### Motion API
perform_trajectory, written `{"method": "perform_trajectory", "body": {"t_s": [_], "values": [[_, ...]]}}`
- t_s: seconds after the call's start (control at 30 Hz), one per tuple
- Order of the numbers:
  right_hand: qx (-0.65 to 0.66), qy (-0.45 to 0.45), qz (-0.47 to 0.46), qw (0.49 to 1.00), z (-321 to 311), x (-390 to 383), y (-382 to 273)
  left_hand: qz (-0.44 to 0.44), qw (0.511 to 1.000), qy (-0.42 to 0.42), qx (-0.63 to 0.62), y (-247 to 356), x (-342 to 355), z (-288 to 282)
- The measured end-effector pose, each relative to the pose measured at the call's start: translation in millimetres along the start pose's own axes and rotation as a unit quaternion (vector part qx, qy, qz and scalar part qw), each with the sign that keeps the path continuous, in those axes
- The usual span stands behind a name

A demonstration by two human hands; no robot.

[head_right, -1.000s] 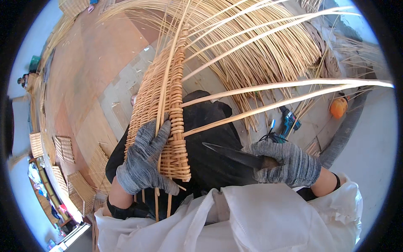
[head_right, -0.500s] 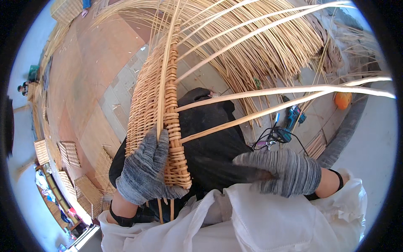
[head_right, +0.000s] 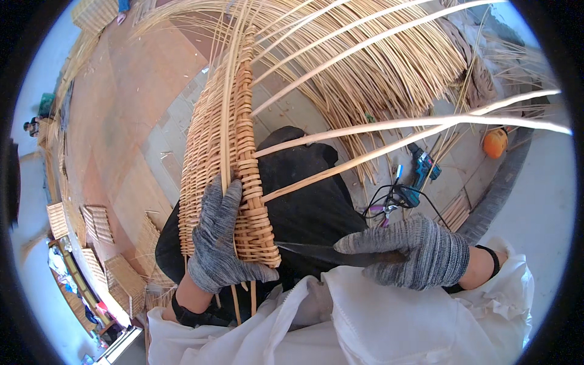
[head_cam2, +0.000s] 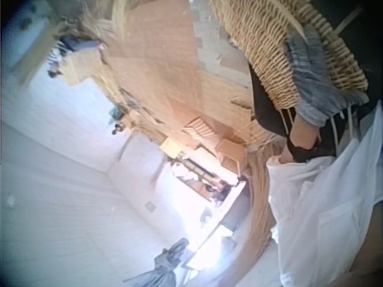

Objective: Manually weaving long wicker strips into a flat panel for a basket or furniture piece.

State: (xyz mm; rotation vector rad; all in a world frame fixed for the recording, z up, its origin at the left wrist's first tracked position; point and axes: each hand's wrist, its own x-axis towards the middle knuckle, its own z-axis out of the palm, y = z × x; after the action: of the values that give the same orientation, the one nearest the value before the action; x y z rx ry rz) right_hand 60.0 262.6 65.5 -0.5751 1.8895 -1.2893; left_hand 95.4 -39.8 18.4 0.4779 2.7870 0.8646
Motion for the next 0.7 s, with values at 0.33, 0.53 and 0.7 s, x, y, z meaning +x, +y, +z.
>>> {"method": "perform_trajectory", "body": {"t_s": [0.33,0.53,0.7], "values": [[-0.072,-0.067,0.077,0.992,-28.1,23.4,-50.5,0.031,0.999,0.032,-0.02,-6.1,2.6,5.5],[-0.033,-0.105,0.15,0.983,-36.2,45.8,-53.1,0.05,0.997,0.051,-0.027,-8.4,5.9,8.4],[-0.226,-0.135,0.011,0.965,-40.5,51.5,-58.2,0.049,0.996,0.056,-0.054,-8.7,7.0,6.4]]}}
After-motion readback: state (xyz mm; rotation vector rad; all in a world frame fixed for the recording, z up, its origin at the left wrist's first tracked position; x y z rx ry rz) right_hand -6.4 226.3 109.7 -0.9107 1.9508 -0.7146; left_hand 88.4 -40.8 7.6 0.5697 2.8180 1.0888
